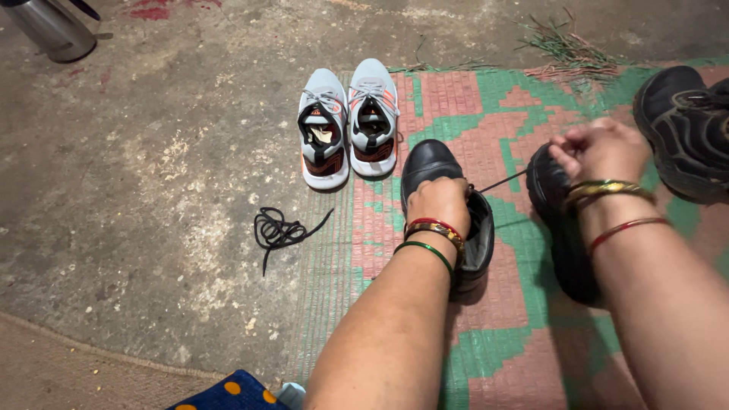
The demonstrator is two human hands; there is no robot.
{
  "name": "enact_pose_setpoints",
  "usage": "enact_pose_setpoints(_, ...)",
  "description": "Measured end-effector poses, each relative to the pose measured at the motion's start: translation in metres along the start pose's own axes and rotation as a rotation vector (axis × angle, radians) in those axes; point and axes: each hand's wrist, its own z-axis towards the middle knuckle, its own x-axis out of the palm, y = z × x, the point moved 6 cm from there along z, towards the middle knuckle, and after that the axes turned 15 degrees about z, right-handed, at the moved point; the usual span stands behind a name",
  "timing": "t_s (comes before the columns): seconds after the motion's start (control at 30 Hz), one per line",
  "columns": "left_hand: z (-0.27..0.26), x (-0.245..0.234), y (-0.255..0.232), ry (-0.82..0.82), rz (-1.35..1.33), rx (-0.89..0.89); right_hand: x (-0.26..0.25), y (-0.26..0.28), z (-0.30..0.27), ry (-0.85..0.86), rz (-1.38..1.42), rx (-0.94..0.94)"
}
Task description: The person laces a black shoe by threading the lace through eyelets and tying a knot. The hands manipulate the lace and shoe on a patterned mat while other shoes remain nearby.
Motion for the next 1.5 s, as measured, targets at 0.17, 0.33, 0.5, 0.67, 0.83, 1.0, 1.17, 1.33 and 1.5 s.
enact_pose_setpoints(0.17, 0.0, -0.001, 0.002, -0.003, -0.018, -0.015, 0.033, -0.022, -0.064, 0.369, -1.162, -0.214)
enact_pose_setpoints(0.33, -0.004, -0.004, 0.003, -0.009, -0.021, -0.027, 0.05, -0.049, -0.093, 0.75, -1.299, -0.31)
enact_pose_setpoints(0.5, -0.011, -0.021, 0.005, -0.138, 0.006, -0.052, 0.023, -0.043, -0.05, 0.447, -0.972, 0.003)
enact_pose_setpoints(0.67, -0.014, -0.026, 0.022, 0.064, -0.064, -0.138, -0.003, -0.033, -0.027, 0.147, -0.201, 0.146)
enact_pose_setpoints(0.83, -0.019, -0.01, 0.045, 0.224, -0.265, -0.229, -0.012, -0.033, -0.034, 0.053, -0.317, 0.091)
enact_pose_setpoints(1.0, -0.018, 0.01, 0.06, 0.23, -0.44, -0.295, -0.007, -0.013, -0.047, 0.092, -0.682, -0.113)
enact_pose_setpoints(1.17, -0.021, 0.014, 0.064, 0.287, -0.278, -0.348, 0.023, -0.008, -0.08, 0.347, -0.992, -0.377)
enact_pose_setpoints(1.33, -0.027, 0.004, 0.056, 0.358, -0.224, -0.388, 0.043, -0.041, -0.097, 0.647, -1.098, -0.201)
enact_pose_setpoints(1.5, -0.027, -0.008, 0.051, 0.377, -0.017, -0.294, 0.042, -0.06, -0.103, 0.677, -1.194, -0.162)
